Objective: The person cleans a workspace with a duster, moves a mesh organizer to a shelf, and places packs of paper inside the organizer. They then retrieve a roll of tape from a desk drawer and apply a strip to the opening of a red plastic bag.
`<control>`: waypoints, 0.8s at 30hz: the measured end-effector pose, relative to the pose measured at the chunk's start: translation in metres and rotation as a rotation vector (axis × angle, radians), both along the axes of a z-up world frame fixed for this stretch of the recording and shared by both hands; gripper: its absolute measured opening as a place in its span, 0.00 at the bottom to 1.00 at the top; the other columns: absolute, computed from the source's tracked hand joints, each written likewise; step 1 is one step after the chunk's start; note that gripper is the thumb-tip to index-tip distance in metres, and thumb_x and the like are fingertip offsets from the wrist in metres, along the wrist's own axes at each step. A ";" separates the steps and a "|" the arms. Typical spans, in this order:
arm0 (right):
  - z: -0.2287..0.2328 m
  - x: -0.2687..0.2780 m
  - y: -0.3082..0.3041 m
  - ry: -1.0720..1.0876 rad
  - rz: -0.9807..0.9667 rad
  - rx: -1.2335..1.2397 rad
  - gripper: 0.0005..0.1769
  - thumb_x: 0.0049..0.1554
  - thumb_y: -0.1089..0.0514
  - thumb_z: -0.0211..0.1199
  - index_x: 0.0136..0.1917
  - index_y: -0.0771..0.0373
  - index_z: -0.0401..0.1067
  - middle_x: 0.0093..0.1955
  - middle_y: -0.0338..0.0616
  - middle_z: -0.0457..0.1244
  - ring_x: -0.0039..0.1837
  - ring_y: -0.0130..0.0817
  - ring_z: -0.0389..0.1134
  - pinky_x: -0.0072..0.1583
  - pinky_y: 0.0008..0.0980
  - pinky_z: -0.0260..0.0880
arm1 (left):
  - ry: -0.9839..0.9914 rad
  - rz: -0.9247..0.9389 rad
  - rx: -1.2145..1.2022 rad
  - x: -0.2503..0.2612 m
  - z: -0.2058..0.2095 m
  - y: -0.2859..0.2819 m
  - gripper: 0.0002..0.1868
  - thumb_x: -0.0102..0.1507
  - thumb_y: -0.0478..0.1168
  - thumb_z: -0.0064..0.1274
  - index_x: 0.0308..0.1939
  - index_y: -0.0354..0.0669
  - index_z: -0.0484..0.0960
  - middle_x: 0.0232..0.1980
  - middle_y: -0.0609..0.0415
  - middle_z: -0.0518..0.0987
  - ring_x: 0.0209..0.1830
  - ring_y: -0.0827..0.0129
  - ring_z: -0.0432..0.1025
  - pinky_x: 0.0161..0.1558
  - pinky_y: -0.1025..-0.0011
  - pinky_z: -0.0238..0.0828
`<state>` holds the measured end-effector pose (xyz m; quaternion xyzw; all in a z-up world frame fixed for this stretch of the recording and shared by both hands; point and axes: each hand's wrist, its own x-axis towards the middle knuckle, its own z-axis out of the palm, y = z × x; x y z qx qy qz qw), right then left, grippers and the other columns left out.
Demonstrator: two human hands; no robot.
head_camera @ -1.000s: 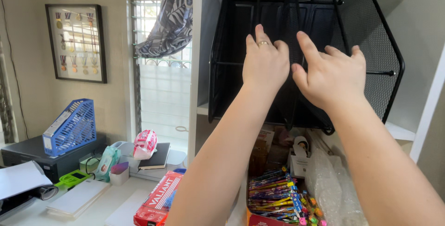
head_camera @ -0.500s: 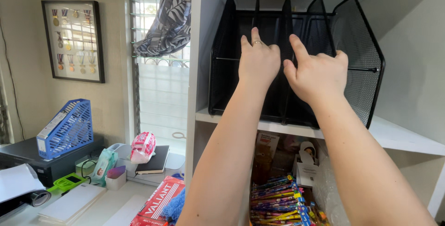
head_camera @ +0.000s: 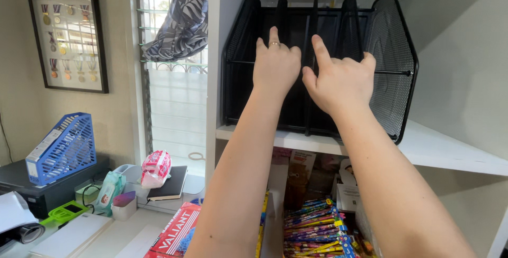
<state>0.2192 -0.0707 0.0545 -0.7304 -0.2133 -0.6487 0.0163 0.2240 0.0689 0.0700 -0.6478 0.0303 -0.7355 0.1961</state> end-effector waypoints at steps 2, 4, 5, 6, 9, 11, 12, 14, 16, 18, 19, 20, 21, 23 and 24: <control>0.003 -0.009 -0.005 0.092 0.047 -0.037 0.34 0.58 0.36 0.39 0.72 0.52 0.55 0.46 0.48 0.66 0.55 0.44 0.64 0.62 0.53 0.45 | 0.061 -0.069 -0.035 0.002 -0.005 0.003 0.04 0.51 0.32 0.53 0.29 0.43 0.78 0.37 0.39 0.76 0.57 0.46 0.65 0.52 0.42 0.60; 0.000 -0.009 -0.019 0.194 0.099 -0.076 0.37 0.58 0.32 0.37 0.72 0.54 0.52 0.55 0.53 0.63 0.64 0.49 0.59 0.64 0.55 0.42 | 0.131 -0.133 -0.076 -0.009 -0.018 0.001 0.09 0.53 0.34 0.55 0.38 0.45 0.78 0.49 0.41 0.76 0.61 0.48 0.62 0.56 0.43 0.57; -0.004 -0.006 -0.031 0.048 0.374 -0.067 0.34 0.59 0.35 0.40 0.70 0.56 0.56 0.62 0.53 0.56 0.69 0.55 0.46 0.64 0.62 0.38 | 0.125 -0.075 -0.125 -0.022 -0.028 -0.002 0.16 0.56 0.35 0.49 0.49 0.47 0.73 0.60 0.44 0.63 0.65 0.48 0.55 0.60 0.43 0.53; -0.007 -0.001 -0.040 -0.104 0.649 -0.058 0.31 0.60 0.39 0.42 0.68 0.58 0.59 0.68 0.54 0.49 0.73 0.60 0.32 0.65 0.69 0.35 | 0.116 -0.014 -0.180 -0.033 -0.039 -0.004 0.24 0.59 0.36 0.44 0.60 0.50 0.67 0.70 0.47 0.50 0.70 0.48 0.49 0.64 0.43 0.49; -0.035 -0.008 -0.076 -0.217 0.417 0.103 0.30 0.61 0.46 0.53 0.70 0.64 0.65 0.73 0.64 0.43 0.72 0.67 0.29 0.64 0.74 0.29 | 0.161 0.149 -0.350 -0.049 -0.071 -0.005 0.50 0.50 0.58 0.58 0.70 0.51 0.50 0.73 0.44 0.44 0.72 0.47 0.44 0.63 0.38 0.46; -0.048 -0.006 -0.084 -0.097 0.378 0.259 0.31 0.59 0.50 0.56 0.72 0.63 0.59 0.73 0.65 0.38 0.71 0.68 0.28 0.64 0.76 0.33 | 0.213 0.125 -0.453 -0.055 -0.078 0.004 0.50 0.51 0.56 0.55 0.70 0.46 0.47 0.72 0.40 0.42 0.72 0.44 0.41 0.64 0.38 0.42; -0.053 -0.006 -0.089 0.018 0.339 0.405 0.35 0.58 0.55 0.58 0.74 0.62 0.52 0.73 0.65 0.33 0.70 0.69 0.27 0.64 0.78 0.37 | 0.258 0.100 -0.563 -0.057 -0.081 0.008 0.50 0.52 0.54 0.52 0.70 0.41 0.43 0.72 0.36 0.40 0.72 0.41 0.38 0.64 0.39 0.37; -0.054 -0.011 -0.087 0.169 0.438 0.451 0.36 0.57 0.58 0.53 0.74 0.59 0.41 0.74 0.63 0.38 0.71 0.64 0.37 0.64 0.64 0.43 | 0.264 0.090 -0.578 -0.055 -0.084 0.012 0.47 0.54 0.52 0.49 0.70 0.37 0.44 0.72 0.35 0.40 0.72 0.43 0.37 0.64 0.42 0.37; -0.051 -0.018 -0.085 0.319 0.542 0.491 0.39 0.57 0.62 0.48 0.73 0.56 0.30 0.75 0.60 0.43 0.71 0.59 0.48 0.65 0.50 0.49 | 0.264 0.084 -0.596 -0.050 -0.085 0.014 0.44 0.56 0.50 0.45 0.69 0.34 0.44 0.71 0.34 0.41 0.72 0.45 0.36 0.65 0.44 0.37; -0.047 -0.029 -0.085 0.578 0.468 0.603 0.40 0.57 0.59 0.43 0.74 0.42 0.27 0.53 0.65 0.61 0.50 0.69 0.61 0.52 0.56 0.57 | 0.260 0.010 -0.608 -0.043 -0.088 0.015 0.41 0.58 0.47 0.44 0.69 0.33 0.44 0.71 0.31 0.40 0.72 0.42 0.35 0.68 0.50 0.32; -0.047 -0.030 -0.085 0.580 0.467 0.603 0.40 0.57 0.59 0.43 0.74 0.42 0.27 0.53 0.65 0.61 0.50 0.69 0.61 0.52 0.56 0.57 | 0.262 0.010 -0.609 -0.042 -0.089 0.014 0.41 0.58 0.47 0.44 0.69 0.33 0.44 0.71 0.31 0.40 0.72 0.42 0.35 0.68 0.50 0.32; -0.047 -0.032 -0.086 0.592 0.453 0.582 0.40 0.57 0.60 0.43 0.74 0.42 0.25 0.54 0.66 0.61 0.49 0.70 0.61 0.51 0.57 0.57 | 0.252 -0.030 -0.610 -0.041 -0.089 0.013 0.38 0.58 0.44 0.42 0.68 0.33 0.45 0.70 0.30 0.41 0.72 0.41 0.34 0.68 0.49 0.33; -0.047 -0.033 -0.086 0.604 0.439 0.562 0.40 0.57 0.61 0.42 0.74 0.43 0.23 0.54 0.67 0.60 0.48 0.71 0.61 0.50 0.58 0.58 | 0.242 -0.071 -0.610 -0.040 -0.090 0.013 0.36 0.59 0.41 0.41 0.68 0.34 0.46 0.70 0.29 0.42 0.71 0.39 0.34 0.68 0.49 0.33; -0.050 -0.024 -0.088 0.570 0.443 0.540 0.41 0.57 0.61 0.44 0.74 0.45 0.24 0.54 0.65 0.61 0.50 0.68 0.61 0.52 0.57 0.57 | 0.247 -0.072 -0.634 -0.037 -0.090 0.010 0.34 0.60 0.39 0.38 0.68 0.34 0.45 0.70 0.29 0.42 0.71 0.39 0.34 0.67 0.46 0.33; -0.051 -0.019 -0.089 0.524 0.450 0.525 0.42 0.57 0.61 0.46 0.74 0.47 0.24 0.54 0.62 0.62 0.52 0.65 0.62 0.53 0.55 0.57 | 0.244 -0.077 -0.649 -0.036 -0.090 0.009 0.33 0.61 0.38 0.36 0.68 0.34 0.45 0.70 0.28 0.42 0.71 0.38 0.34 0.67 0.44 0.33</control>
